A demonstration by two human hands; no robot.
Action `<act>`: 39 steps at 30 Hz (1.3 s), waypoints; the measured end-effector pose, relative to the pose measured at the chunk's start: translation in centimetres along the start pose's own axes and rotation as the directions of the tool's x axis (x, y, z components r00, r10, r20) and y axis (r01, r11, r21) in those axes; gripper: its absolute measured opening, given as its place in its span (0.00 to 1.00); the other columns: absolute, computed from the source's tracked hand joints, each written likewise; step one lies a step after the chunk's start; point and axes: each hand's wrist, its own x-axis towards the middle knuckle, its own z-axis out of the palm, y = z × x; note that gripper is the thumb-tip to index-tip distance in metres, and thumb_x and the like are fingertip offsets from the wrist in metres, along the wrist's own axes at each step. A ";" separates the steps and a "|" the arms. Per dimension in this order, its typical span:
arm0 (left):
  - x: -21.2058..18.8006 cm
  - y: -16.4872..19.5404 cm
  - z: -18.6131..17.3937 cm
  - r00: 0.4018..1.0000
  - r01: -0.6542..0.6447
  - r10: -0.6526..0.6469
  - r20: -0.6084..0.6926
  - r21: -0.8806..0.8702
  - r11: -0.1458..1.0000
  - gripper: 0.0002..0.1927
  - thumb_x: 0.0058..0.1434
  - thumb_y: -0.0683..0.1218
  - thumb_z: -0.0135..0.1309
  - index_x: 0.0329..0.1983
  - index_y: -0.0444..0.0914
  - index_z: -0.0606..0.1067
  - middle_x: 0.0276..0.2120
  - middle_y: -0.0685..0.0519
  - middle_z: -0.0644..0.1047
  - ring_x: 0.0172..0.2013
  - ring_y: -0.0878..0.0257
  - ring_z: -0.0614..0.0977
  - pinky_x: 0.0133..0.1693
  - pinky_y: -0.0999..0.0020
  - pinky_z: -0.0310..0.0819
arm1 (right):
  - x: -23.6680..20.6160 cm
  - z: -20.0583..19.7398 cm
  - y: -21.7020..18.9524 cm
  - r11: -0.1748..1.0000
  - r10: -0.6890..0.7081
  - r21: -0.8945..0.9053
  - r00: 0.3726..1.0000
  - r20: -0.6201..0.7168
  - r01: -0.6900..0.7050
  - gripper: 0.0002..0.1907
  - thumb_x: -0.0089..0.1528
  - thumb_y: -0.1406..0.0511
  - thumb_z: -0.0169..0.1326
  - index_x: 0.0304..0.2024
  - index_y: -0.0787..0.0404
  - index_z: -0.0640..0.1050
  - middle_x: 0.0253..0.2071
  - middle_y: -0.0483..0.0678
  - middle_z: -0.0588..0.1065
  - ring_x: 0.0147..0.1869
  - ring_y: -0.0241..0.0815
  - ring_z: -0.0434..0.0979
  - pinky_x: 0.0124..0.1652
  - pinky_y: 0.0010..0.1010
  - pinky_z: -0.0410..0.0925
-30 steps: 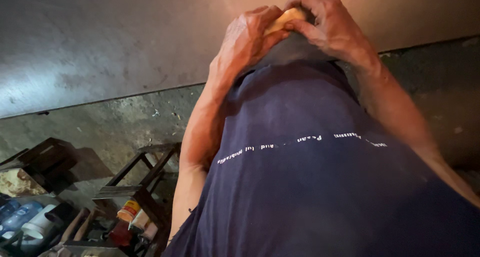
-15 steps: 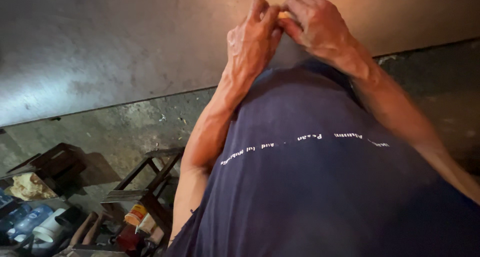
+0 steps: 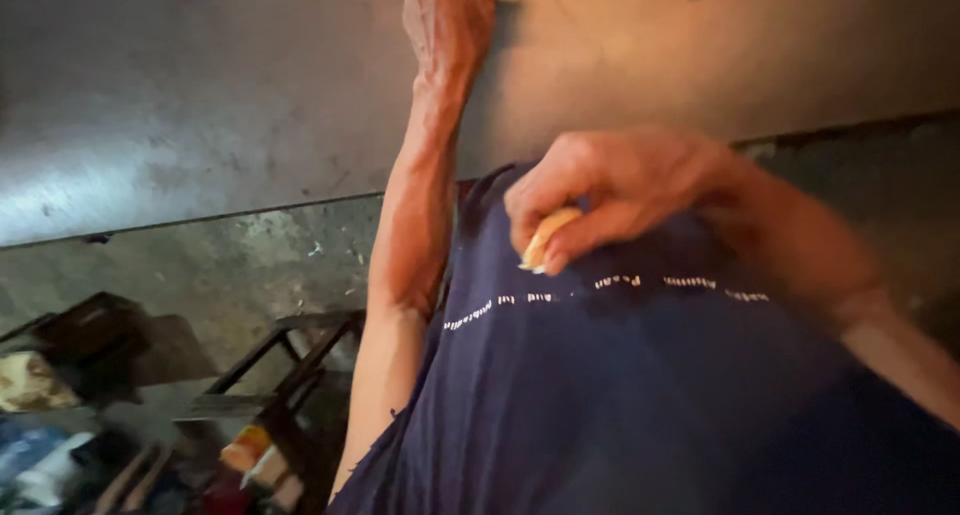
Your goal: The person tears small pieces from a sheet of dough on a metal worktable, rolls each piece between their palms into a round ball, and places the shaped dough balls onto a baking tray that already holds rows of similar dough balls.
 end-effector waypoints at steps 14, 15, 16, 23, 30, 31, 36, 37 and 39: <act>-9.8 -3.9 -3.4 0.970 -0.243 0.244 0.010 0.127 0.962 0.37 0.40 0.49 0.65 0.58 0.47 0.74 0.38 0.49 0.76 0.42 0.49 0.75 0.45 0.52 0.63 | -9.7 -1.9 14.1 0.165 -0.209 -0.840 0.814 -0.542 -0.517 0.13 0.55 0.58 0.63 0.38 0.56 0.78 0.46 0.49 0.75 0.55 0.52 0.73 0.53 0.49 0.63; -8.4 -3.5 -2.0 0.975 -0.222 0.223 0.005 0.110 0.969 0.37 0.42 0.49 0.65 0.60 0.46 0.73 0.38 0.49 0.76 0.44 0.49 0.75 0.46 0.51 0.64 | -8.5 -3.0 14.9 0.125 -0.197 -0.823 0.799 -0.568 -0.554 0.14 0.58 0.57 0.63 0.40 0.56 0.78 0.44 0.49 0.73 0.54 0.52 0.72 0.53 0.49 0.63; -7.0 -2.9 -0.6 0.980 -0.200 0.201 0.000 0.097 0.975 0.38 0.45 0.49 0.65 0.62 0.46 0.71 0.38 0.50 0.76 0.45 0.48 0.75 0.47 0.51 0.65 | -7.3 -3.4 15.5 0.086 -0.188 -0.804 0.783 -0.593 -0.588 0.14 0.61 0.55 0.64 0.41 0.56 0.78 0.43 0.50 0.72 0.53 0.51 0.71 0.54 0.49 0.63; -10.3 -2.9 -1.8 0.963 -0.242 0.241 0.117 -0.007 0.970 0.38 0.48 0.42 0.58 0.67 0.43 0.70 0.41 0.50 0.77 0.46 0.49 0.76 0.49 0.53 0.70 | -10.2 0.0 15.3 0.318 -0.131 -0.859 0.878 -0.460 -0.402 0.11 0.59 0.60 0.63 0.37 0.59 0.79 0.36 0.50 0.72 0.46 0.52 0.73 0.47 0.44 0.65; -7.2 -5.3 -1.0 0.967 -0.254 0.249 0.057 0.141 0.957 0.34 0.49 0.44 0.58 0.63 0.45 0.72 0.38 0.51 0.77 0.43 0.50 0.77 0.45 0.53 0.70 | -9.7 -2.5 16.0 0.138 -0.172 -0.779 0.760 -0.627 -0.611 0.10 0.62 0.59 0.66 0.37 0.55 0.78 0.41 0.48 0.74 0.52 0.53 0.73 0.50 0.45 0.64; -7.3 -4.5 -0.1 0.973 -0.225 0.218 0.075 0.091 0.970 0.32 0.53 0.45 0.59 0.65 0.45 0.72 0.37 0.52 0.77 0.43 0.51 0.77 0.45 0.54 0.70 | -9.1 -2.2 16.2 0.190 -0.192 -0.782 0.758 -0.623 -0.594 0.11 0.63 0.59 0.66 0.38 0.55 0.78 0.41 0.48 0.74 0.52 0.52 0.73 0.50 0.44 0.65; -11.4 -3.1 -2.5 0.945 -0.242 0.246 0.215 -0.045 0.969 0.28 0.62 0.49 0.65 0.65 0.44 0.72 0.34 0.54 0.77 0.40 0.53 0.77 0.44 0.53 0.68 | -12.4 0.6 15.1 0.283 -0.135 -0.793 0.796 -0.589 -0.539 0.11 0.64 0.60 0.67 0.39 0.57 0.78 0.39 0.48 0.73 0.49 0.52 0.73 0.50 0.43 0.66; -11.9 -3.9 -3.8 0.936 -0.287 0.285 0.209 -0.018 0.958 0.29 0.61 0.48 0.64 0.66 0.44 0.72 0.37 0.53 0.78 0.40 0.53 0.77 0.44 0.53 0.68 | -13.7 0.6 14.8 0.266 -0.130 -0.813 0.816 -0.563 -0.519 0.11 0.64 0.60 0.67 0.39 0.57 0.78 0.40 0.48 0.73 0.49 0.51 0.74 0.52 0.42 0.67; -11.3 -5.4 -5.0 0.926 -0.313 0.294 0.238 0.042 0.949 0.29 0.60 0.47 0.63 0.66 0.44 0.72 0.41 0.50 0.80 0.40 0.50 0.76 0.45 0.53 0.69 | -15.1 -0.1 14.9 0.242 -0.110 -0.824 0.829 -0.548 -0.513 0.12 0.65 0.60 0.68 0.39 0.57 0.78 0.42 0.49 0.74 0.49 0.51 0.75 0.53 0.43 0.67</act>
